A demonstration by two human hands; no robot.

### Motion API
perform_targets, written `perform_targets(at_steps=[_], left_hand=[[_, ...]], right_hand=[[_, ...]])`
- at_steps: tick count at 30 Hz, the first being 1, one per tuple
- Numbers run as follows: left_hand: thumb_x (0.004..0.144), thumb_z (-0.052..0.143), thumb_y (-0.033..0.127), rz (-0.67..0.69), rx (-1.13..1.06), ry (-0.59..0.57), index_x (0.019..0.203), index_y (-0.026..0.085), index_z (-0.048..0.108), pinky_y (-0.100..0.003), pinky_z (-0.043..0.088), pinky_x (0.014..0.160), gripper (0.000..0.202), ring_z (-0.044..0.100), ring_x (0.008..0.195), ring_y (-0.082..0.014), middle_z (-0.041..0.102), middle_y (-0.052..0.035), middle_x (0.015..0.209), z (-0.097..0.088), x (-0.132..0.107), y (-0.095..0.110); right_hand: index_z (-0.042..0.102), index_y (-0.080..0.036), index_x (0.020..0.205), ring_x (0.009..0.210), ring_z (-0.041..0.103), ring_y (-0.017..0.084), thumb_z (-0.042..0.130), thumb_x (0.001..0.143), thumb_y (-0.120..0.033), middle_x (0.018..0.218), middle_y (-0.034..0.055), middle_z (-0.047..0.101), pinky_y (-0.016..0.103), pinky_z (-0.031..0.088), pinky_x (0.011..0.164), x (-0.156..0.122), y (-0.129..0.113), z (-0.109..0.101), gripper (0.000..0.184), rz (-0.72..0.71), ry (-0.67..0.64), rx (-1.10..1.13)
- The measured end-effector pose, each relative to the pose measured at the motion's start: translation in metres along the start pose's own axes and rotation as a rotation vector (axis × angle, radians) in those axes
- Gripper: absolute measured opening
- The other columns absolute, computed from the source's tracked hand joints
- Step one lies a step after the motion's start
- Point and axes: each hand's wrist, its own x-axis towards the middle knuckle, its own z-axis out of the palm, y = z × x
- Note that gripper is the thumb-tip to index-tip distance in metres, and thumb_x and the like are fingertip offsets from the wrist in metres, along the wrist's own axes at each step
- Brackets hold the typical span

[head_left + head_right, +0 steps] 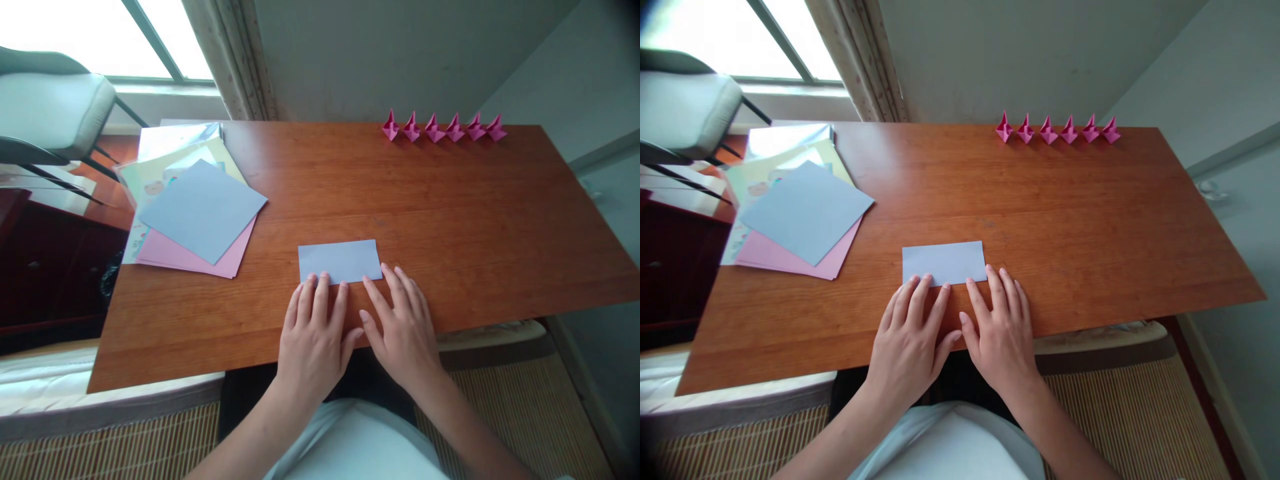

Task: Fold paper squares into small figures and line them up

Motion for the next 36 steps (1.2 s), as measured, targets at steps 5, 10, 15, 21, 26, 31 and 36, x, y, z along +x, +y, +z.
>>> perform_targets(at_steps=[5,10,15,21,26,31,36], left_hand=[[0.1,0.048,0.042,0.007,0.001,-0.007,0.151,0.008,0.045,-0.051,0.032,0.122,0.061,0.037,0.149,-0.036,0.042,-0.0178,0.16,-0.001,-0.005,-0.005],[0.101,0.047,0.04,-0.005,0.011,-0.003,0.155,0.008,0.038,-0.053,0.025,0.124,0.064,0.035,0.151,-0.035,0.038,-0.0168,0.162,-0.004,-0.015,-0.021],[0.102,0.046,0.037,-0.062,0.038,0.018,0.16,0.006,0.026,-0.056,0.021,0.123,0.068,0.036,0.15,-0.0362,0.038,-0.0172,0.162,-0.007,-0.02,-0.038],[0.102,0.045,0.038,-0.068,0.006,0.025,0.161,0.01,0.028,-0.055,0.019,0.124,0.068,0.037,0.149,-0.036,0.041,-0.015,0.161,-0.007,-0.02,-0.039],[0.102,0.046,0.038,-0.067,0.002,0.027,0.159,0.008,0.031,-0.055,0.017,0.125,0.067,0.036,0.15,-0.0362,0.039,-0.0154,0.162,-0.005,-0.021,-0.04],[0.102,0.047,0.038,-0.06,0.007,0.044,0.158,0.008,0.033,-0.055,0.019,0.125,0.066,0.036,0.15,-0.0359,0.04,-0.0161,0.161,-0.004,-0.021,-0.041],[0.102,0.047,0.038,-0.059,0.008,0.038,0.158,0.008,0.032,-0.055,0.02,0.124,0.066,0.036,0.15,-0.0352,0.04,-0.0157,0.161,-0.005,-0.022,-0.041]], right_hand=[[0.046,-0.021,0.152,0.148,0.035,0.04,0.054,0.098,-0.038,0.164,0.0162,0.035,0.062,0.038,0.115,-0.001,0.0,0.001,0.057,0.007,0.007,-0.001],[0.048,-0.021,0.15,0.149,0.035,0.038,0.054,0.099,-0.036,0.164,0.0147,0.036,0.059,0.036,0.118,-0.002,0.001,0.002,0.054,0.012,-0.002,-0.014],[0.046,-0.018,0.151,0.149,0.035,0.037,0.053,0.1,-0.039,0.162,0.0147,0.039,0.057,0.035,0.119,-0.002,0.004,0.004,0.056,-0.001,0.01,-0.02],[0.039,-0.012,0.153,0.147,0.039,0.034,0.052,0.101,-0.039,0.159,0.0151,0.045,0.055,0.037,0.118,-0.002,0.011,0.004,0.06,-0.026,0.043,0.001],[0.039,-0.006,0.152,0.147,0.038,0.038,0.054,0.099,-0.044,0.158,0.0229,0.042,0.057,0.038,0.116,0.003,-0.002,0.004,0.067,0.032,0.094,0.021],[0.049,-0.023,0.149,0.15,0.033,0.039,0.053,0.099,-0.043,0.166,0.0163,0.03,0.061,0.036,0.116,0.014,-0.033,0.003,0.054,-0.09,0.003,0.071],[0.053,-0.019,0.147,0.15,0.033,0.04,0.051,0.1,-0.044,0.164,0.0159,0.034,0.061,0.034,0.118,0.016,-0.037,0.001,0.053,-0.04,-0.026,0.043]])
